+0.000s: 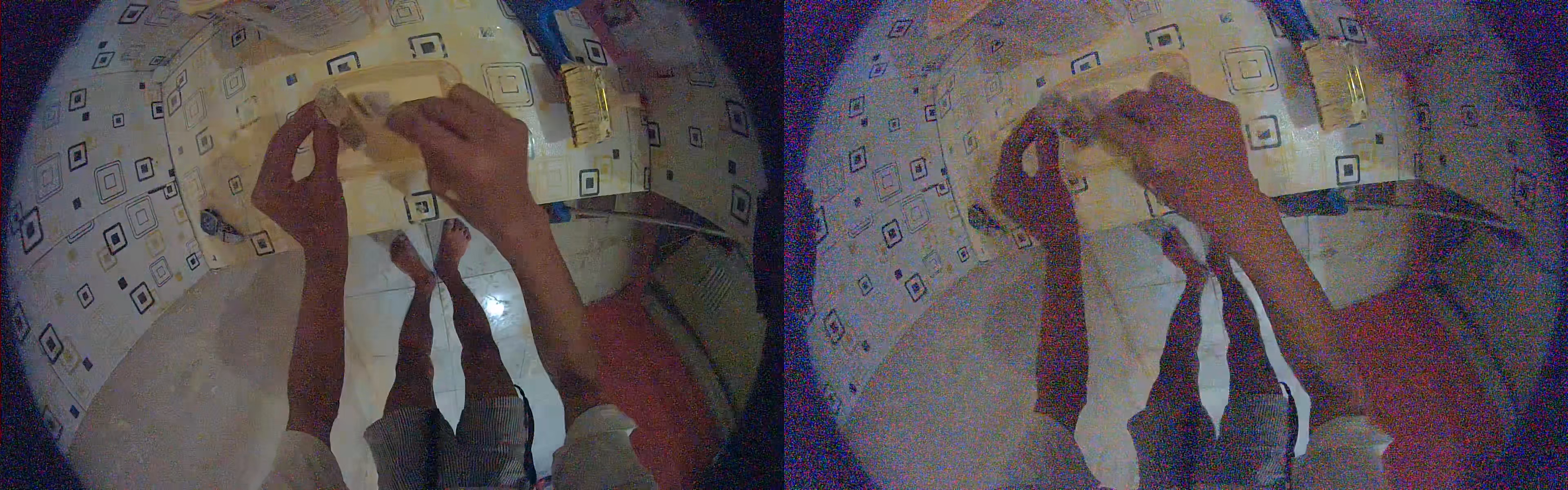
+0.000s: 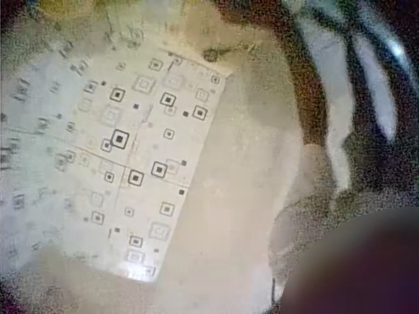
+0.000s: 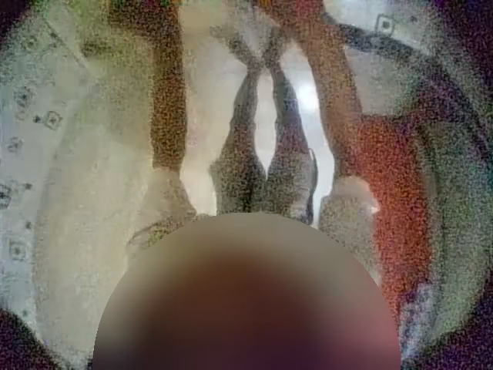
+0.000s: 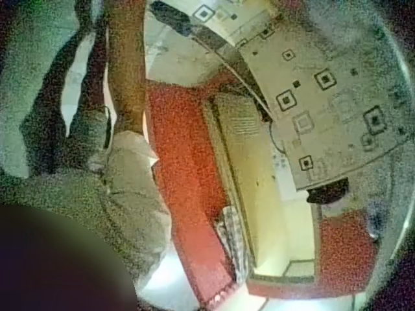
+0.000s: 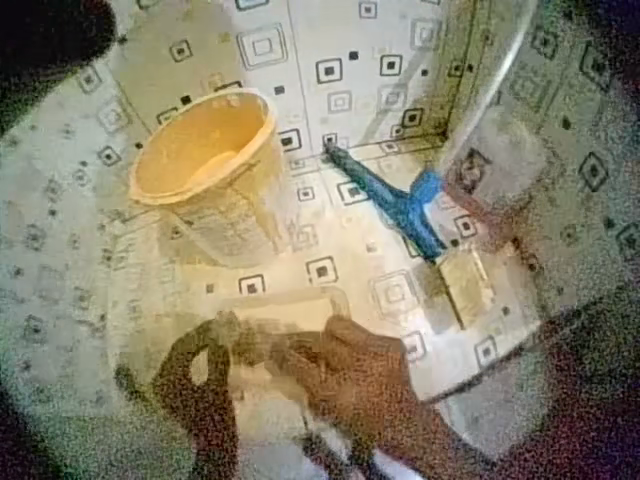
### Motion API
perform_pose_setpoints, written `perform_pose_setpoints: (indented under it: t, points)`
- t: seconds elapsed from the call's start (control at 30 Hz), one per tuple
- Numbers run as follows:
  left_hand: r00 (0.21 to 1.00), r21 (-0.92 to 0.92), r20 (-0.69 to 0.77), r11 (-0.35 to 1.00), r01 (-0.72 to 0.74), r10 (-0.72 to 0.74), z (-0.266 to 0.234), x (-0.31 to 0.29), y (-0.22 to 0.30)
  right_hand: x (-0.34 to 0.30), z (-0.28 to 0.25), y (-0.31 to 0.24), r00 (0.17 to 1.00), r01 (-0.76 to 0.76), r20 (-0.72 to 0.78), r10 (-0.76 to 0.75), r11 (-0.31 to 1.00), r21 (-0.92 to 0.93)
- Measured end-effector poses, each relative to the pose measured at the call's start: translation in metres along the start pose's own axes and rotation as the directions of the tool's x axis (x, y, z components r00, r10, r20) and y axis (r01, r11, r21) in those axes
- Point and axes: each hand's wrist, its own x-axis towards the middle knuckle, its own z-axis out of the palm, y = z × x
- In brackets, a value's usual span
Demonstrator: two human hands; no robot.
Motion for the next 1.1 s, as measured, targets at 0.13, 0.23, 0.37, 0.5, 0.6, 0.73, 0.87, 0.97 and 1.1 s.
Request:
perform_pose_setpoints:
  t: [0.13,0.23,0.37,0.5,0.6,0.73,0.87,0.97,1.1]
  points:
    - [0.997,0.025,-0.02,0.997,-0.072,0.073,-0.002,0.003,-0.001,-0.004,0.004,0.005,0.975,0.174,0.141,-0.169,0.984,-0.024]
    - [0.998,-0.048,-0.048,0.998,0.036,-0.039,-0.001,0.001,-0.004,-0.008,-0.003,0.012,0.959,0.225,0.189,-0.213,0.973,-0.046]
    - [0.999,-0.034,-0.041,0.999,0.02,-0.022,0.0,-0.003,0.0,-0.002,-0.011,0.016,0.975,0.202,0.116,-0.19,0.974,-0.101]
    - [0.995,-0.107,-0.071,0.992,0.065,-0.073,0.003,-0.004,0.002,-0.011,0.004,0.003,0.979,0.133,0.157,-0.13,0.991,-0.007]
    - [0.995,-0.08,-0.071,0.995,0.067,-0.073,0.002,-0.004,0.003,-0.019,-0.001,0.01,0.943,0.098,0.32,-0.09,0.995,-0.008]
    - [0.998,-0.033,-0.058,0.999,-0.009,0.007,0.003,-0.003,-0.002,-0.005,-0.015,0.016,0.974,0.198,0.137,-0.182,0.974,-0.109]
    - [0.997,0.01,-0.074,0.999,-0.036,0.036,0.003,-0.002,0.004,0.0,-0.009,0.004,0.956,0.256,0.164,-0.243,0.964,-0.068]
    - [0.996,-0.088,-0.088,0.996,0.008,-0.016,0.005,-0.001,0.005,-0.017,0.001,0.01,0.966,0.205,0.167,-0.195,0.978,-0.045]
    - [0.994,-0.196,-0.104,0.981,0.008,-0.029,0.008,0.004,-0.011,-0.008,-0.015,0.023,0.996,0.072,0.057,-0.068,0.994,-0.087]
